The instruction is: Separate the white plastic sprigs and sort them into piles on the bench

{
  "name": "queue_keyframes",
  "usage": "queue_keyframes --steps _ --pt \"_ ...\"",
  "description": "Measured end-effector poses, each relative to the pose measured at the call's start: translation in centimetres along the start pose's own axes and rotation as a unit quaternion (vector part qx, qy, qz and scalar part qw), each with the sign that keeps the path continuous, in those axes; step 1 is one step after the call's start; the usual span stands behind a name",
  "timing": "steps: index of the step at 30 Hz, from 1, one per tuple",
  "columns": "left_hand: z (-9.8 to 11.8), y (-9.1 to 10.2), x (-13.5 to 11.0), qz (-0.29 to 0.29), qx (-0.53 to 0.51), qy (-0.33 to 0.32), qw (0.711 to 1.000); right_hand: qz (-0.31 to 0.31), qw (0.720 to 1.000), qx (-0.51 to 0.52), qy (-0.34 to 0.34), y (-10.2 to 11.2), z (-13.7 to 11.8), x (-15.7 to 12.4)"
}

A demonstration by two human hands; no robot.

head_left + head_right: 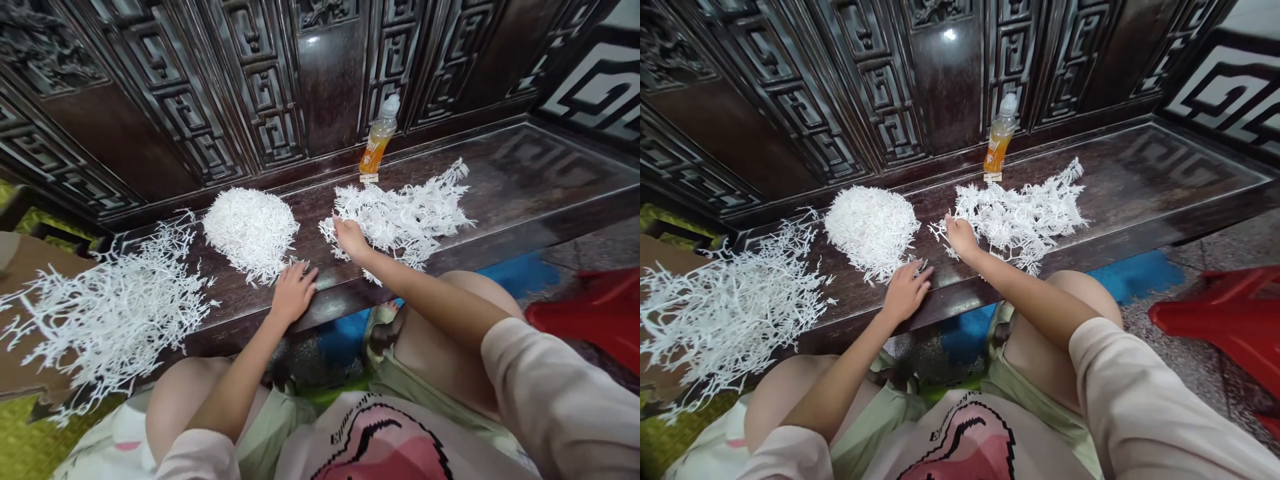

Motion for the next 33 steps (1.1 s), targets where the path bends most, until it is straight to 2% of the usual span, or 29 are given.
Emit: queue_keyframes --steps 2,3,8,12,16,20,23,27,29,31,33 --pt "0.7 -1.2 -0.4 -0.028 0.002 -0.075 0.997 0.002 0.999 0.039 -0.025 -0.2 0.4 -0.1" --pt "0.4 -1.7 -0.4 -0.034 0.009 -0.083 0.996 -0.001 0.998 0.052 -0.028 -0.4 0.5 -0.3" --pt "-2.6 -3.3 1.4 -0.03 0.041 -0.033 0.998 -0.023 0.998 0.057 -0.008 -1.6 0.4 -0.8" --pt "-3.6 -3.7 2.8 -0.02 0.046 -0.035 0.998 -0.022 0.999 0.031 0.022 -1.7 0.1 -0.3" --pt "-6.1 -3.2 3.7 0.018 0.078 0.017 0.997 -0.015 0.999 0.007 0.045 -1.4 0.0 0.4" --pt "-8.5 -2.1 4.4 0.05 0.107 0.063 0.991 -0.013 0.999 0.009 0.037 -1.1 -0.1 1.0" --pt "-6.9 -1.9 4.4 0.05 0.112 0.035 0.992 -0.013 0.999 0.025 0.036 -0.9 -0.6 1.0" --pt "-1.3 -3.6 4.2 -0.015 0.075 -0.113 0.991 -0.024 0.998 0.054 0.035 -0.7 -1.4 0.4" --pt "0.5 -4.7 4.4 -0.036 0.066 -0.159 0.984 -0.031 0.997 0.064 0.029 -0.5 -1.7 -0.1" --pt "0.6 -5.5 5.1 -0.049 0.069 -0.176 0.981 -0.03 0.997 0.065 0.031 -0.3 -2.0 -0.4" --pt "-0.9 -5.7 6.1 -0.054 0.082 -0.171 0.98 -0.025 0.997 0.063 0.04 -0.2 -2.2 -0.5"
Point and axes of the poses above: each hand's wrist, its own x-axis towards the middle knuckle, its own y-axis out of the back of the hand, z = x × y, the point moved 4 cm from there along x, towards the middle knuckle, and after that the axes turned 10 degrees about z, right-handed, at the moved point
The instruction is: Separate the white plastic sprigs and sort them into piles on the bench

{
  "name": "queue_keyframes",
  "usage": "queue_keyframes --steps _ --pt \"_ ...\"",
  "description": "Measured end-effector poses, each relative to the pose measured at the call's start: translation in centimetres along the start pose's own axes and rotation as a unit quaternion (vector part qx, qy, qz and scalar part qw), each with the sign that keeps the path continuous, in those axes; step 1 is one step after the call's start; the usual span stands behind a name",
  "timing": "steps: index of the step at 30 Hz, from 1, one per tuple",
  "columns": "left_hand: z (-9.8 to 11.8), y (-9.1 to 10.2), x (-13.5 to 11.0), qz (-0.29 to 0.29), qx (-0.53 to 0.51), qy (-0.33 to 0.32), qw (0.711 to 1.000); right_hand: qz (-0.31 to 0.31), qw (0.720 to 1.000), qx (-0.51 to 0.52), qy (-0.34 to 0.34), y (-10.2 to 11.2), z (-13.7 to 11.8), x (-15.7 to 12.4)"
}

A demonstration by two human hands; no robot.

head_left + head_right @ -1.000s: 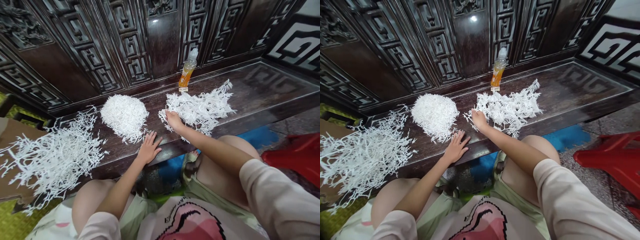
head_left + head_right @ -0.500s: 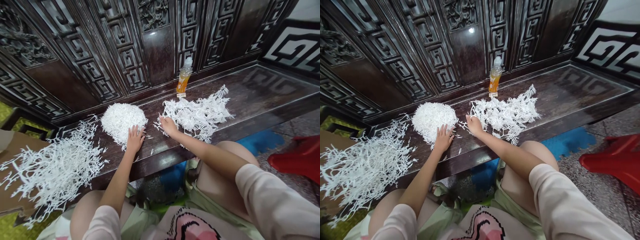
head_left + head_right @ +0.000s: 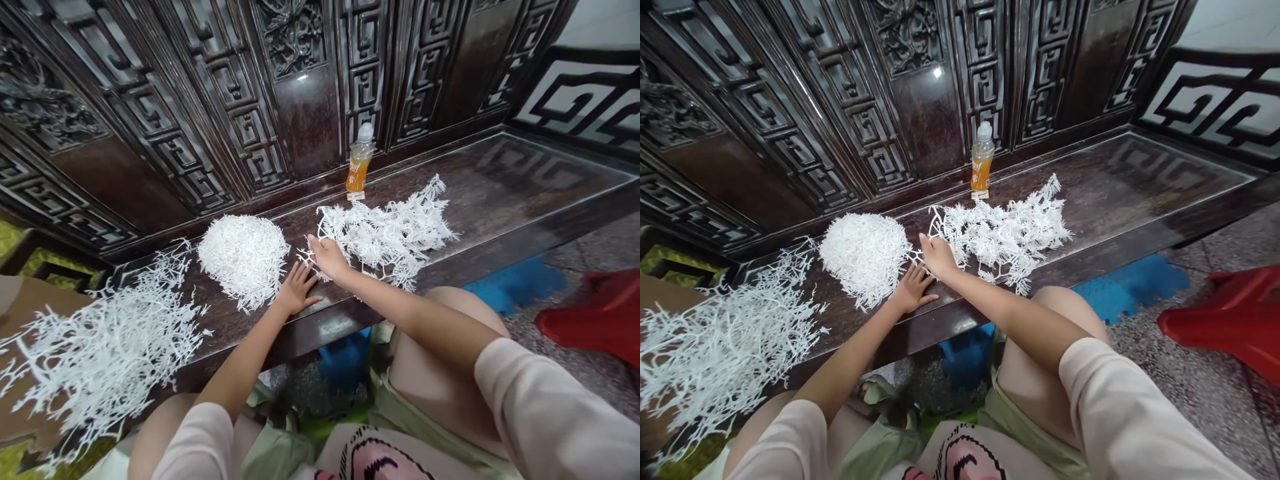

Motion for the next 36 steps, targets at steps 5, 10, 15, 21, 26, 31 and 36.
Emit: queue_keyframes --steps 5,10,15,21,26,31,36 --pt "-6.1 0.7 0.2 0.002 0.05 0.067 0.996 -0.004 1.0 -0.008 0.021 -0.3 0.3 0.3" --pt "-7.2 2.0 -0.2 0.023 0.085 0.15 0.985 -0.008 0.999 -0.024 0.024 -0.6 0.6 0.4" --pt "-5.2 3.9 -1.4 0.078 0.073 0.238 0.965 -0.025 0.999 -0.024 0.019 -0.3 0.2 0.1" --pt "-2.8 5.5 -6.6 -0.025 -0.018 0.335 0.942 -0.029 0.999 0.0 0.013 -0.3 0.5 0.1" --pt "-1.5 4.2 -10.7 -0.161 -0.127 0.457 0.866 -0.041 0.999 0.0 0.019 -0.9 1.2 -0.2" --pt "-1.7 3.5 -10.8 -0.141 -0.118 0.491 0.851 -0.039 0.999 -0.014 0.006 -1.0 1.6 -0.7" --pt "-3.3 4.7 -9.9 -0.086 -0.036 0.451 0.887 -0.039 0.999 -0.027 0.013 -0.9 1.6 -0.9"
Point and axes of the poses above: each hand's wrist, its own x-axis towards the middle knuckle, its own y-axis out of the back of the hand, z = x × y, the point moved 4 cm from there along x, towards the middle knuckle, and after that the axes turned 10 degrees about z, right-handed, at the moved point
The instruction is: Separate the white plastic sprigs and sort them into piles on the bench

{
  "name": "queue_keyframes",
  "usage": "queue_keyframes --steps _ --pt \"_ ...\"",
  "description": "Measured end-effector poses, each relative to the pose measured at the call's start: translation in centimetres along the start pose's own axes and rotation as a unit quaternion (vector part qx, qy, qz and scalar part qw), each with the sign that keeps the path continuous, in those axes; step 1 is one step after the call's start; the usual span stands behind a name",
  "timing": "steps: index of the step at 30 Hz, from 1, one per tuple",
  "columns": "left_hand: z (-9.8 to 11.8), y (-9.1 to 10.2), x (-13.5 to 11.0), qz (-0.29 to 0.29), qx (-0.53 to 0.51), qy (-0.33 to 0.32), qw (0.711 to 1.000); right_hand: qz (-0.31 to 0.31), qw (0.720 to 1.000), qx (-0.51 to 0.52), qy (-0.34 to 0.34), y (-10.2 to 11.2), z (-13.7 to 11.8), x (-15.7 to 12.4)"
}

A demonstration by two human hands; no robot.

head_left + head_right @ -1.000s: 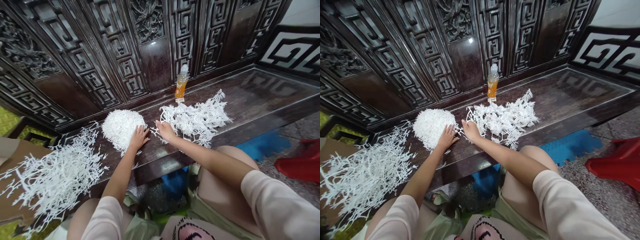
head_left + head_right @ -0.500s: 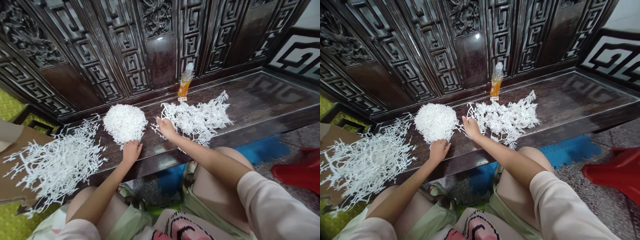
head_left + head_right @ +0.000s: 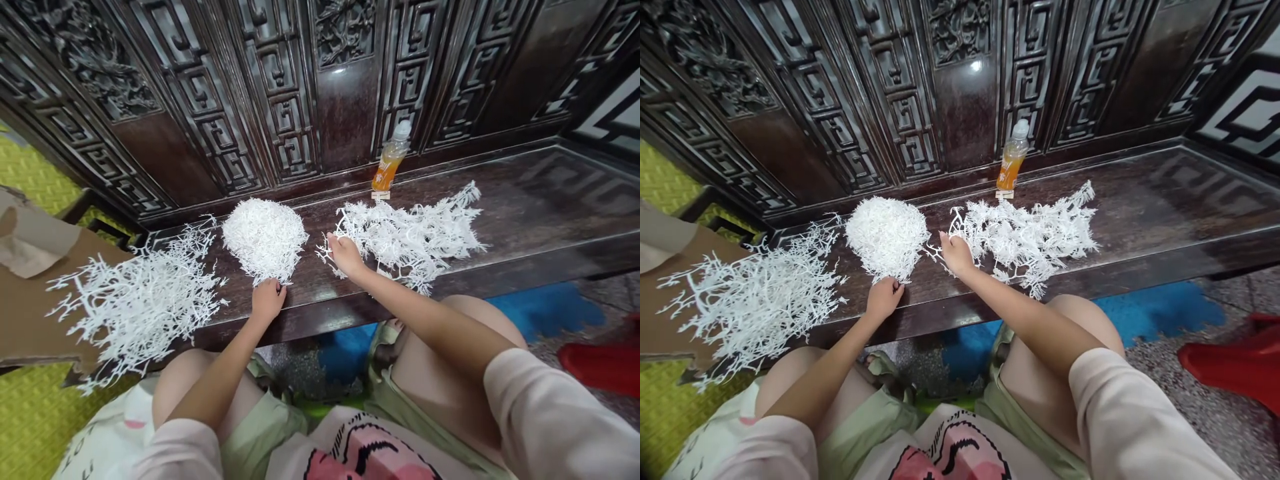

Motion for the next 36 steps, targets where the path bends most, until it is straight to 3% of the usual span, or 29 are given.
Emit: queue_keyframes --steps 6,7,10,12,16,22,28,33,36 --pt "-1.9 2.5 0.5 0.032 -0.01 0.083 0.996 0.017 1.0 -0.002 -0.002 -0.2 0.3 0.4" --pt "-2.1 2.4 0.3 0.006 -0.036 0.09 0.995 0.015 1.0 0.0 -0.002 -0.2 0.4 0.4" --pt "-2.1 0.8 -0.4 -0.147 -0.138 0.078 0.976 0.003 1.0 -0.001 0.001 -0.4 0.5 0.2" --pt "-1.8 -0.3 -0.6 -0.198 -0.161 0.064 0.965 0.002 1.0 -0.008 0.0 -0.5 0.6 0.1" --pt "-1.5 -1.0 0.6 -0.132 -0.109 0.046 0.984 0.006 1.0 -0.016 0.004 -0.7 0.6 0.0" --pt "-3.1 0.0 2.8 -0.02 -0.12 0.056 0.991 0.004 1.0 -0.016 0.008 -0.5 0.7 0.2" --pt "-2.9 1.3 2.1 -0.006 -0.07 0.105 0.992 0.006 1.0 -0.014 0.01 -0.7 0.8 0.2" --pt "0.7 0.2 0.7 -0.109 -0.167 -0.036 0.979 0.029 0.999 -0.009 0.014 -0.5 0.8 -0.1" --pt "1.6 -0.4 0.2 -0.075 -0.167 -0.042 0.982 0.044 0.999 -0.006 0.016 -0.3 0.7 -0.3"
Point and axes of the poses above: each hand's wrist, its own x-axis towards the middle knuckle, its own y-axis out of the back of the hand, z = x × y, the point moved 4 cm from there along x, towards the middle knuckle, and after that the axes turned 10 degrees about z, right-handed, at the moved point
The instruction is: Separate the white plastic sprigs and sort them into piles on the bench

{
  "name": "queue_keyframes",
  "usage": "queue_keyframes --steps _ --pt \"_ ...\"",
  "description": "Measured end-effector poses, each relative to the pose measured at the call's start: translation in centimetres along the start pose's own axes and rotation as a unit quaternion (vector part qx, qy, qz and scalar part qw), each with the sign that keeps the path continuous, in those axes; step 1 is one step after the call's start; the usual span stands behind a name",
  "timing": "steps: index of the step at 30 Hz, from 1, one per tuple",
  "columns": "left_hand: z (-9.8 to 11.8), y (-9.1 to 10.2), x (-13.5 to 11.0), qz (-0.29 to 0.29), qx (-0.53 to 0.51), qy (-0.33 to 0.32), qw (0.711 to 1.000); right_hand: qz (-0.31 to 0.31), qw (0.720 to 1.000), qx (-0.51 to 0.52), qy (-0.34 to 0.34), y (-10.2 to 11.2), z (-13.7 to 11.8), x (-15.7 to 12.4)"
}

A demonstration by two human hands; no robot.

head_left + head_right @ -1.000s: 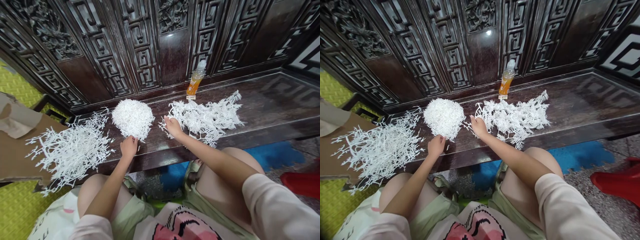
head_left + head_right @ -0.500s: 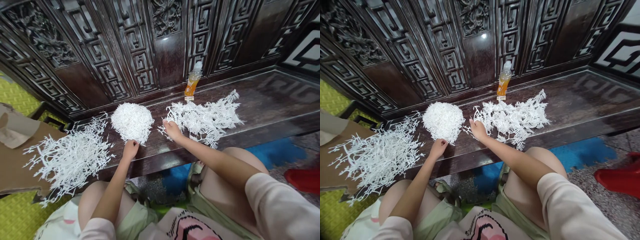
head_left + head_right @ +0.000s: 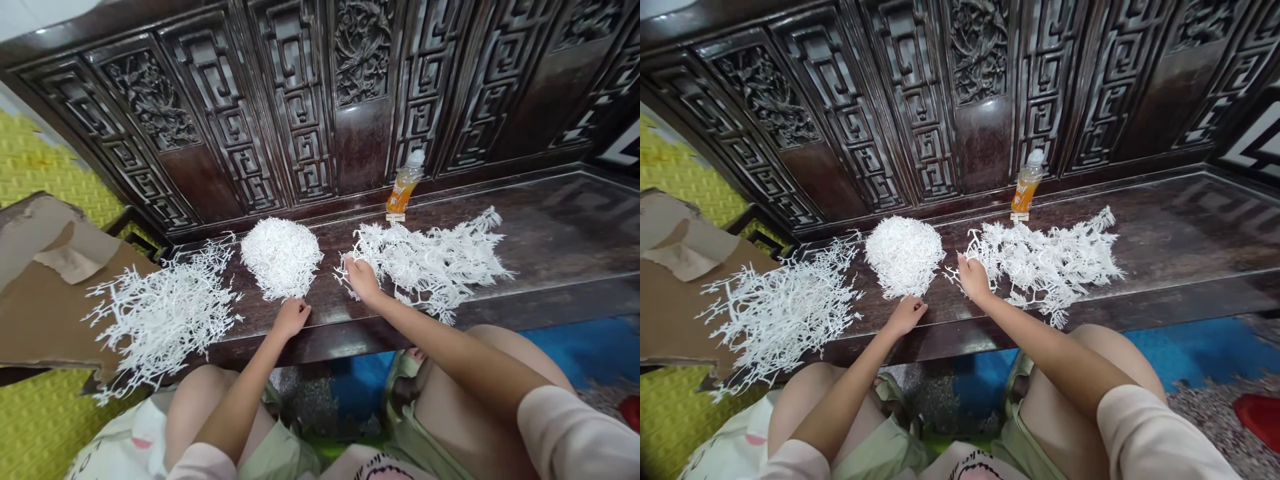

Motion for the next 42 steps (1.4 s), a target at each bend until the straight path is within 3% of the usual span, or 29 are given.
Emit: queue_keyframes --steps 6,12,17,21,24,29,32,34,37,42 --pt "-0.3 0.4 0.3 0.111 0.019 -0.007 0.994 0.001 1.0 -0.009 -0.009 -0.2 0.2 -0.2" --pt "-0.6 1.6 0.0 0.133 0.117 0.048 0.983 -0.022 0.999 -0.034 -0.009 -0.5 -0.2 -0.7" --pt "0.9 2.2 -0.6 0.199 0.112 0.013 0.973 -0.011 0.998 -0.032 0.05 0.1 -2.3 -1.4" --pt "1.4 3.1 -1.0 0.239 0.071 0.01 0.968 -0.035 0.984 -0.102 0.141 1.1 -4.6 -3.0" --pt "2.1 3.8 -1.6 0.262 0.018 -0.025 0.965 -0.118 0.942 -0.199 0.245 1.1 -6.0 -5.0" --pt "3.7 4.7 -2.9 0.345 -0.016 -0.12 0.931 -0.225 0.826 -0.333 0.394 0.3 -7.0 -8.5" --pt "4.1 5.0 -3.4 0.339 -0.053 -0.14 0.929 -0.244 0.8 -0.337 0.431 0.1 -7.7 -9.7" --pt "4.2 5.1 -3.4 0.292 -0.096 -0.144 0.941 -0.237 0.807 -0.32 0.436 0.4 -8.4 -9.9" --pt "4.4 5.3 -3.3 0.205 -0.177 -0.157 0.95 -0.235 0.84 -0.271 0.407 1.0 -9.2 -9.5" --pt "4.8 5.7 -3.2 0.126 -0.326 -0.122 0.929 -0.289 0.921 -0.121 0.233 1.9 -10.0 -8.1"
Point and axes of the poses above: each hand's wrist, its own x-axis towards the middle knuckle, its own y-axis out of the back of the hand, z = x × y, the point moved 4 cm from there along x, towards the middle knuckle, and after that the axes turned 10 degrees about z, right-handed, at the moved point
